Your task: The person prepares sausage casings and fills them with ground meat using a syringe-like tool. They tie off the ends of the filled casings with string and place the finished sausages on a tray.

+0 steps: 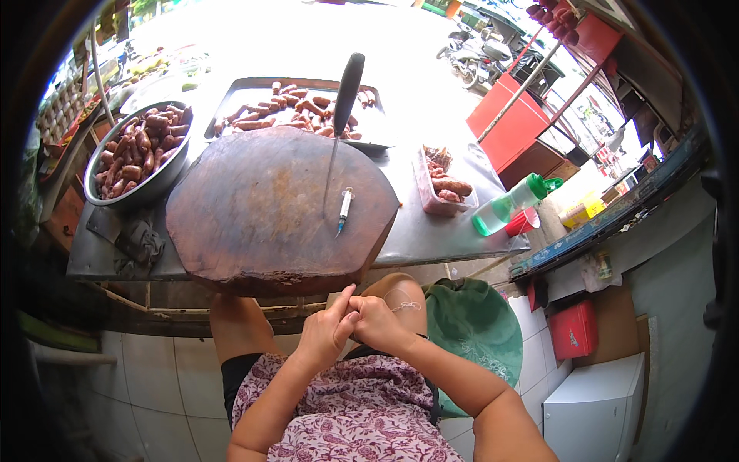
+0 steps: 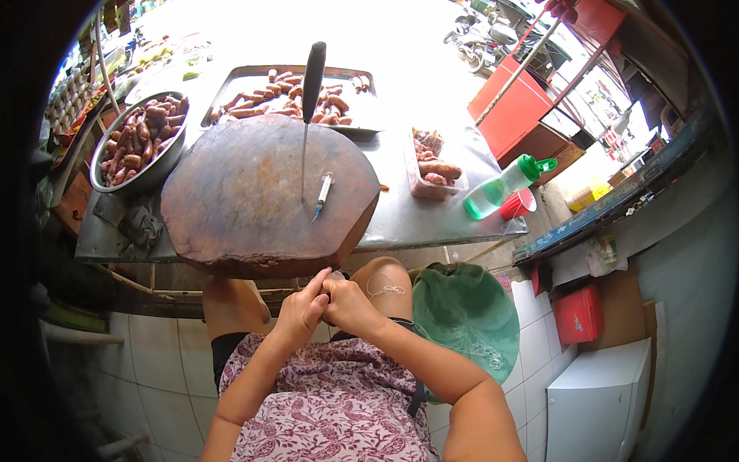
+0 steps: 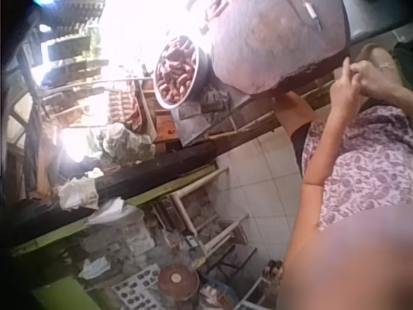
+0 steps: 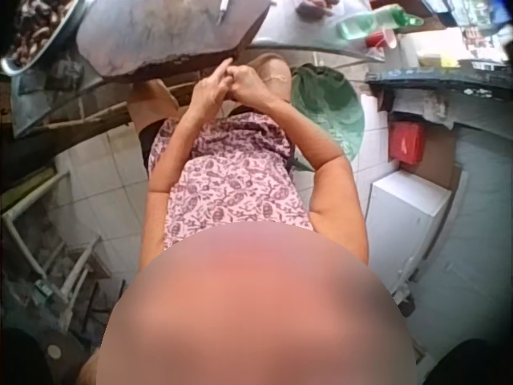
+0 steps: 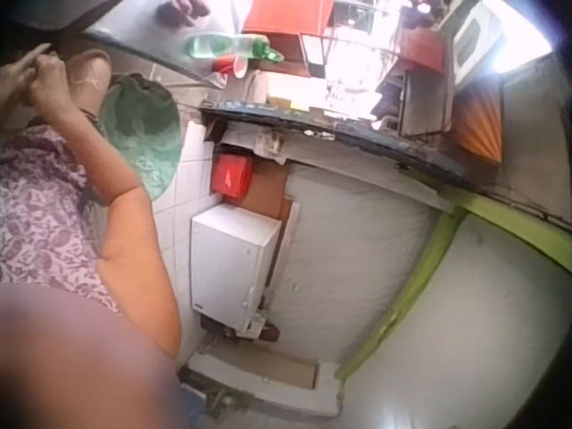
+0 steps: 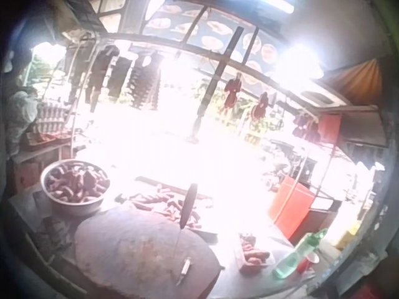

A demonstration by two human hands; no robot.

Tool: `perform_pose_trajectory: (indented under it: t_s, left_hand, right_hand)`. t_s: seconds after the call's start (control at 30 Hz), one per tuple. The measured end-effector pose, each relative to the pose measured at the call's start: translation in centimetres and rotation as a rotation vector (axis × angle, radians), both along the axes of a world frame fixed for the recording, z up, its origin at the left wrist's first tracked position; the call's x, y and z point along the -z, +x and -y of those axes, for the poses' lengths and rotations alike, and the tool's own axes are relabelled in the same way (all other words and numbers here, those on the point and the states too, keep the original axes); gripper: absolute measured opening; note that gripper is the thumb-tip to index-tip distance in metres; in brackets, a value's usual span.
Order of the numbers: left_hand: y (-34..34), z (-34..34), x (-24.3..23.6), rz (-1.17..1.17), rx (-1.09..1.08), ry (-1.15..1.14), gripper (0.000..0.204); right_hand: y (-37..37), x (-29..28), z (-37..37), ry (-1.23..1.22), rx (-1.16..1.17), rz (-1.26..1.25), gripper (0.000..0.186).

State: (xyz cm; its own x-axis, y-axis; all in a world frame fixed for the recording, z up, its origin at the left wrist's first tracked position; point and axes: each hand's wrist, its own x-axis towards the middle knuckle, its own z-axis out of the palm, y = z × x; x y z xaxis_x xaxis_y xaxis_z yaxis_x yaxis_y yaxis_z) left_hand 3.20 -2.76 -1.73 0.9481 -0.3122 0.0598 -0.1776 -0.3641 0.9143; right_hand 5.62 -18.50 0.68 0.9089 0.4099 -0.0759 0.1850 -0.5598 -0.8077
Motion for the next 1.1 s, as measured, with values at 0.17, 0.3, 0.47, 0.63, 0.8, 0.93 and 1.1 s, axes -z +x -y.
perform_pose_trajectory:
  t_s: [0.17, 0.3, 0.47, 0.63, 0.8, 0.93, 1.1]
  left_hand:
    - [0.1, -0.2, -0.1, -0.090, 0.068, -0.088, 0.063]
    - [-0.1, 0.7, 0.4, 0.030, 0.021, -0.075, 0.068]
    - [-0.4, 0.8, 0.8, 0.019, -0.029, 0.076, 0.071]
    - [0.1, 0.4, 0.9, -0.026, 0.036, -0.040, 0.064]
    - [1.1, -0.1, 1.8, -0.088, 0.094, -0.139, 0.058]
    - [1.4, 0.3, 2.9, -0.166, 0.132, -0.160, 0.055]
    - [2.1, 0.4, 4.2, -0.179, 0.077, -0.149, 0.054]
  right_hand:
    - [1.5, -2.4, 2.9, 0.240, -0.157, -0.606, 0.015]
    - [0.8, -0.7, 2.4, 0.126, -0.052, -0.370, 0.010]
    - [-0.7, 1.9, 0.2, 0.053, 0.136, -0.072, 0.014]
    - [1.9, -1.4, 3.7, -0.080, -0.185, -0.426, 0.020]
    - [11.7, -4.7, 13.4, -0.393, 0.397, 0.538, 0.027]
    - [18.0, -3.4, 19.1, -0.640, 0.510, 0.526, 0.043]
    - [21.5, -1.8, 20.2, -0.652, 0.381, 0.426, 0.047]
